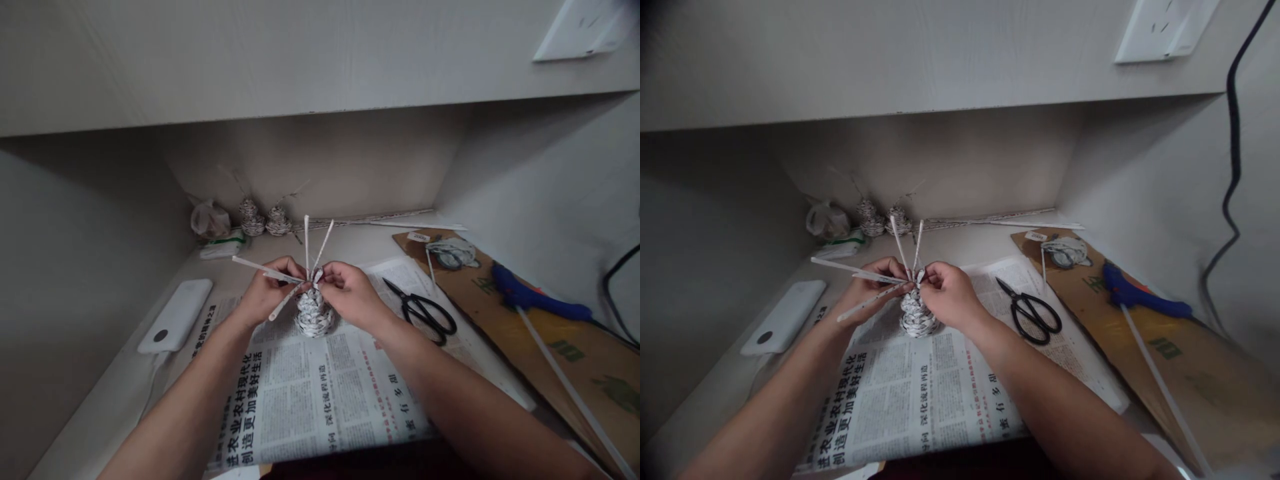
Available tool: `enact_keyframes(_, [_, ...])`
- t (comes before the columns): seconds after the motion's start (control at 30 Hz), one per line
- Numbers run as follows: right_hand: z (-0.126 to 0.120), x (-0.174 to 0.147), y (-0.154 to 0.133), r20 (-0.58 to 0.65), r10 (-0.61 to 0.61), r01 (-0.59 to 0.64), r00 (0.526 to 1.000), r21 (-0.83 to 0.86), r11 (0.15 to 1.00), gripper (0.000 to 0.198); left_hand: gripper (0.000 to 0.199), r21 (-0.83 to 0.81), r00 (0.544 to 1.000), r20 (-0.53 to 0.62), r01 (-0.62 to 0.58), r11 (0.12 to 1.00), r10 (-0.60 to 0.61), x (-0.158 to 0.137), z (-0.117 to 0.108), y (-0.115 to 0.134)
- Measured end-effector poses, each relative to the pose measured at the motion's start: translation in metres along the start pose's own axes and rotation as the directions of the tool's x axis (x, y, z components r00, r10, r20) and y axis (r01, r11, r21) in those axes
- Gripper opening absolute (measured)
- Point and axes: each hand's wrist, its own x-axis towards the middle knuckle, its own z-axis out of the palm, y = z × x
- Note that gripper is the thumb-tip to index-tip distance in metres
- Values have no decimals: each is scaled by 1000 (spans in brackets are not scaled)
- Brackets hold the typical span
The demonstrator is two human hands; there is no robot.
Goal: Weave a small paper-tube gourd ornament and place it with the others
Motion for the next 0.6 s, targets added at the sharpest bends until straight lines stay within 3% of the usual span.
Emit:
enact_keyframes(0.07, [1,0,1,-17,18,-17,1000,32,999,2,23,-3,1000,12,-11,1000,11,0,-1,-1])
enact_keyframes(0.3, [3,-1,4,-93,-39,47,995,91,995,12,24,-61,1000,13,-15,998,16,-1,-1,-1])
enact_keyframes(0.43, [5,-6,0,-112,-105,120,988,136,983,15,21,-82,993,-38,-110,990,108,-2,6,13])
enact_keyframes(0.6, [7,-19,-9,-166,-217,232,962,82,969,14,13,17,955,-138,-264,964,264,-8,11,21])
